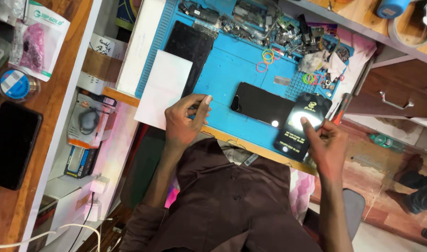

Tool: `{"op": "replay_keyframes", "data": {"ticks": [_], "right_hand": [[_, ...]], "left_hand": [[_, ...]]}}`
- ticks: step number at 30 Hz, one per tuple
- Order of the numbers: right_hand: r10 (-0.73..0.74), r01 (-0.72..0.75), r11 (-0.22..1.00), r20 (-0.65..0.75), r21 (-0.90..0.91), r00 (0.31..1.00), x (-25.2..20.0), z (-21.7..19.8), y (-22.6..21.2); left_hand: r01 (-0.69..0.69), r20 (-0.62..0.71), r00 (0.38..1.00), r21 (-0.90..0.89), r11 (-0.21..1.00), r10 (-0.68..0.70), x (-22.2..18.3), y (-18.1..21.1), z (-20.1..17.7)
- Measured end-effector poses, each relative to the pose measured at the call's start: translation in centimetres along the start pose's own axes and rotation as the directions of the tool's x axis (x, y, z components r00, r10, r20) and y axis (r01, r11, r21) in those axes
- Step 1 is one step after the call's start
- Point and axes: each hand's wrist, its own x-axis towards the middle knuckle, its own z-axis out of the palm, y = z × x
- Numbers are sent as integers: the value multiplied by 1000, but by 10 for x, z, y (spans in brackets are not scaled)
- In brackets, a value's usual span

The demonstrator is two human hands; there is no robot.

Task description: The person removes a screen from a package, aligns it onto a mobile device, and wipes the screen surface with a cloth.

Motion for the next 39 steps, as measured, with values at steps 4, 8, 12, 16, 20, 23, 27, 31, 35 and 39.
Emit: {"op": "replay_keyframes", "data": {"ticks": [4,8,12,16,20,23,27,31,35,39], "right_hand": [[-63,61,991,-14,-122,998,5,16,-16],[-193,200,961,55,-190,980,20,61,-46],[-213,215,977,178,5,961,28,99,-72],[-138,-28,888,325,458,936,27,72,-73],[-60,-234,817,481,527,875,18,19,-45],[7,-318,847,589,427,808,9,-17,-14],[65,-340,908,719,245,692,13,-51,18],[112,-254,967,846,28,521,18,-72,36],[42,-62,998,898,-16,439,17,-51,27],[-56,94,996,881,14,469,2,-26,-5]], "left_hand": [[-7,-7,1000,38,999,7,1,-1,-1],[-7,-6,1000,30,1000,7,3,-2,-1],[-32,-22,999,29,999,33,-1,-3,0],[-23,-55,998,32,999,25,-4,-3,1],[-183,-38,982,74,980,186,0,-4,2],[-382,166,917,95,919,364,-10,1,-5],[-318,463,838,-14,948,288,-33,19,-5],[-36,809,575,-124,992,122,-51,26,11],[-105,796,570,-174,979,202,-62,21,25],[-74,781,614,-89,993,115,-61,8,23]]}}
